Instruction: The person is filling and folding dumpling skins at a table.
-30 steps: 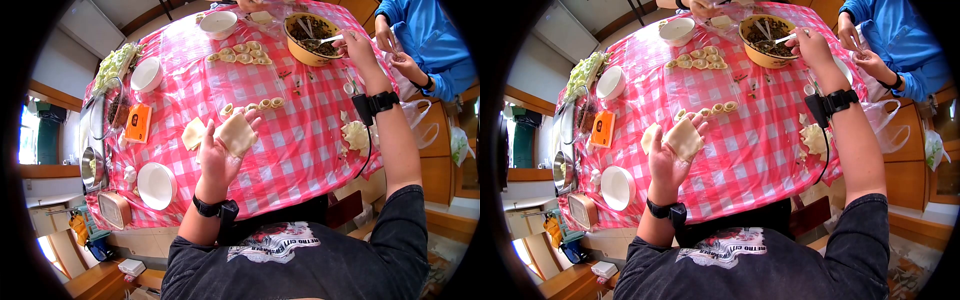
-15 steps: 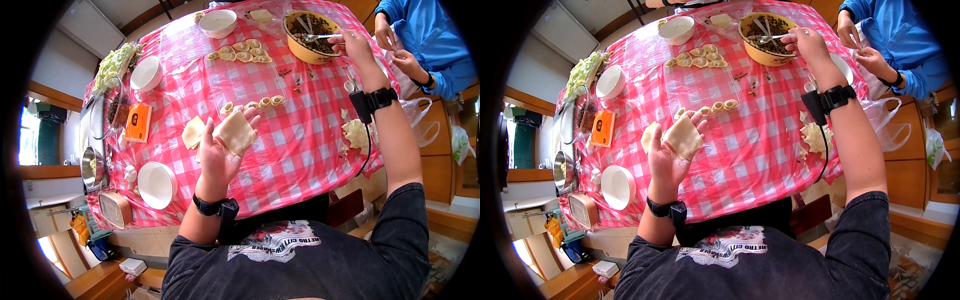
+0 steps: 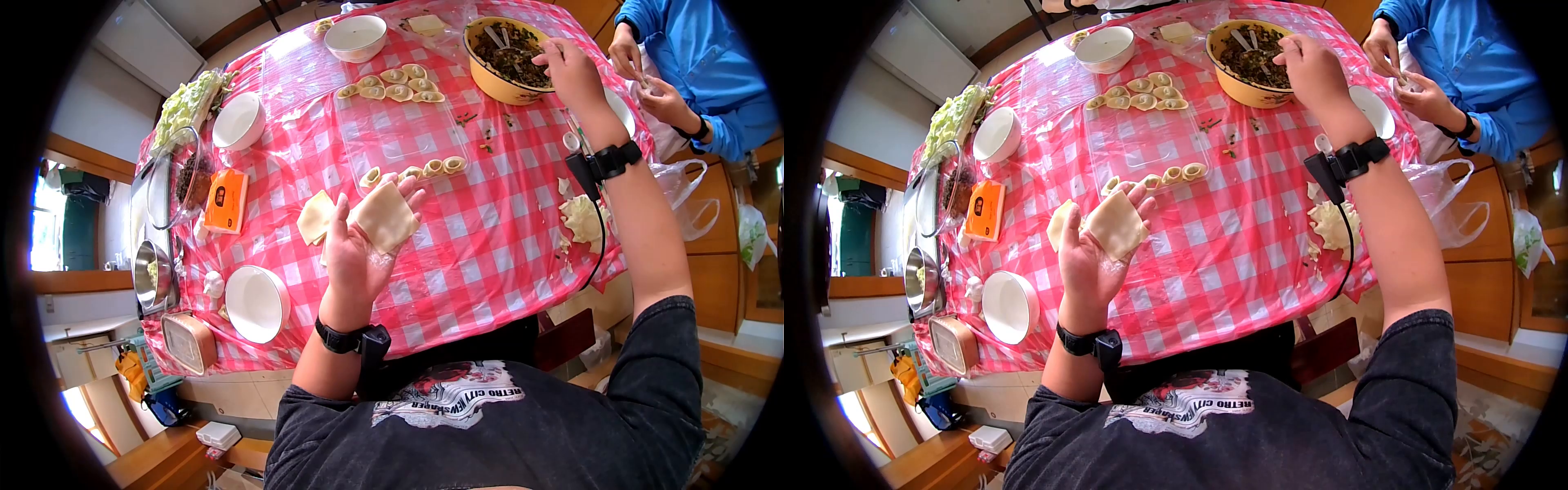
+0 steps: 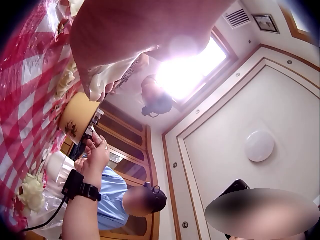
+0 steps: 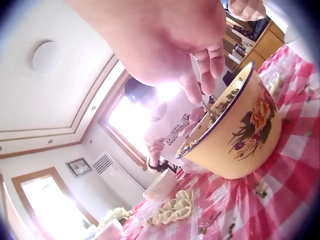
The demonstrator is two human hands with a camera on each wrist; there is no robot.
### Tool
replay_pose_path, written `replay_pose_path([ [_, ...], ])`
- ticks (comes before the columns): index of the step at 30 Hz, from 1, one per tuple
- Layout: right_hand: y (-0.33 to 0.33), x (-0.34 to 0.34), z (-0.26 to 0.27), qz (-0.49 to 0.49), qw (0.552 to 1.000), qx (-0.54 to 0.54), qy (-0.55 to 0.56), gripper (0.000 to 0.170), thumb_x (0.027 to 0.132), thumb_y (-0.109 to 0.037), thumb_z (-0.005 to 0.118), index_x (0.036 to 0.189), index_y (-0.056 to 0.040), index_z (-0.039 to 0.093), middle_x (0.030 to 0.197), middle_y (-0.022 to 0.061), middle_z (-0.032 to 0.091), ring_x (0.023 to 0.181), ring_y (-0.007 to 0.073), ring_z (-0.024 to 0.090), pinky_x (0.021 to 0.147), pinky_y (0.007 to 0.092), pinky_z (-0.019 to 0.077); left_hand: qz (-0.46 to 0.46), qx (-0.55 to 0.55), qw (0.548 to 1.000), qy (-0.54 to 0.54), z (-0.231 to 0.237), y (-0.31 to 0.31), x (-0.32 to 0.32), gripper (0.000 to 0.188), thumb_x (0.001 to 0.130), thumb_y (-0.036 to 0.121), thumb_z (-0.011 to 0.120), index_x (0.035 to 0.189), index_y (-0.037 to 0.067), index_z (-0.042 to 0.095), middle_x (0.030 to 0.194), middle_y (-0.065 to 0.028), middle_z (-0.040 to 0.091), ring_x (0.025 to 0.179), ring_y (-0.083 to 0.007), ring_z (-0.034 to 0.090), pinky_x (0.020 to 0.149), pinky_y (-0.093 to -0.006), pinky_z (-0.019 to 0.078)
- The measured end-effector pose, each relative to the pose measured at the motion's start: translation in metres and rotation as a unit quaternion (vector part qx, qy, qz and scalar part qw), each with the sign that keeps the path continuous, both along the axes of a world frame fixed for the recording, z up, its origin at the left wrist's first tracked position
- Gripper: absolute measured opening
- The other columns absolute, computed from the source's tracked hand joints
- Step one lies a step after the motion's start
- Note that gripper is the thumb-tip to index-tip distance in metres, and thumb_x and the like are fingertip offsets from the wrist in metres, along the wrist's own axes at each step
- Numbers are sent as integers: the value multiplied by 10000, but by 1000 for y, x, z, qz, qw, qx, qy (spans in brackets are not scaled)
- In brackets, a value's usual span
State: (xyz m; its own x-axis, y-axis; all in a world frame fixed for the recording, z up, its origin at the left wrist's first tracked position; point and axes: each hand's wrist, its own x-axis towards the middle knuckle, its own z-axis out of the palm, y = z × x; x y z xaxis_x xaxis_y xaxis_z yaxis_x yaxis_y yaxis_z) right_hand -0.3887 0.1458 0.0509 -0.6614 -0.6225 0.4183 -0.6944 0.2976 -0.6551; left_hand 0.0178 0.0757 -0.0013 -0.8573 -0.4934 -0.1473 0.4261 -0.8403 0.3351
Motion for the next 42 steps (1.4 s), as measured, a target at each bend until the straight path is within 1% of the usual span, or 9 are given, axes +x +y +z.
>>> replay_pose_path([
  [4,-10,14,3,22,989,30,141,338,1020,-321,472,1118,-69,674,911,112,746,885,358,692,799,445,537,0,-2,1000,-2,-1,-1,0,689,1060,486,250,1490,-38,367,1518,-253,413,1411,-418,399,1125,-469,396],
  [8,-21,7,2,24,987,48,153,335,1024,-322,467,1126,-77,672,904,127,739,892,372,686,802,461,535,4,19,1000,8,-2,-1,0,681,1059,482,307,1505,-33,334,1537,-279,360,1401,-426,397,1081,-495,447],
  [11,-26,5,2,28,983,99,150,361,1033,-331,476,1190,-63,661,971,105,750,930,324,698,813,389,541,-1,5,1000,0,-2,-1,-1,696,1060,492,250,1493,-40,363,1520,-254,411,1405,-424,405,1137,-472,385],
  [17,-35,9,-6,36,971,98,216,352,1029,-327,483,1181,-67,667,983,124,746,939,348,690,823,420,539,10,16,1000,-5,-1,0,-2,692,1057,485,303,1504,-42,329,1524,-292,376,1400,-430,401,1097,-505,428],
  [20,-36,10,-11,70,977,55,193,302,1016,-312,508,1129,-93,683,941,203,700,908,401,658,801,487,527,9,20,1000,-6,-3,0,-1,696,1057,486,301,1500,-51,331,1523,-294,376,1398,-433,402,1100,-507,425],
  [26,-35,6,-11,87,983,86,137,362,1034,-329,480,1192,-58,662,997,142,744,949,343,693,825,404,537,5,28,1000,6,-4,0,-1,703,1058,486,297,1491,-67,337,1522,-293,376,1396,-434,404,1102,-507,424],
  [28,-33,3,-12,95,988,64,104,360,1032,-319,485,1194,-50,661,990,110,756,867,275,707,787,360,541,8,25,1000,2,-4,0,-1,703,1057,486,300,1489,-67,342,1523,-291,377,1396,-431,406,1102,-507,423],
  [34,-26,9,-6,59,995,60,-54,356,1009,-308,487,1146,-41,678,929,87,763,792,206,695,767,340,541,4,25,1000,-4,-4,0,-1,698,1053,482,325,1489,-62,348,1531,-284,370,1403,-428,397,1104,-503,421],
  [42,-6,6,5,84,985,75,-129,380,1026,-329,484,1188,-29,652,924,91,754,725,147,655,698,298,525,1,23,1000,5,-5,0,-1,700,1051,484,331,1491,-60,345,1542,-282,354,1410,-428,387,1104,-502,420],
])
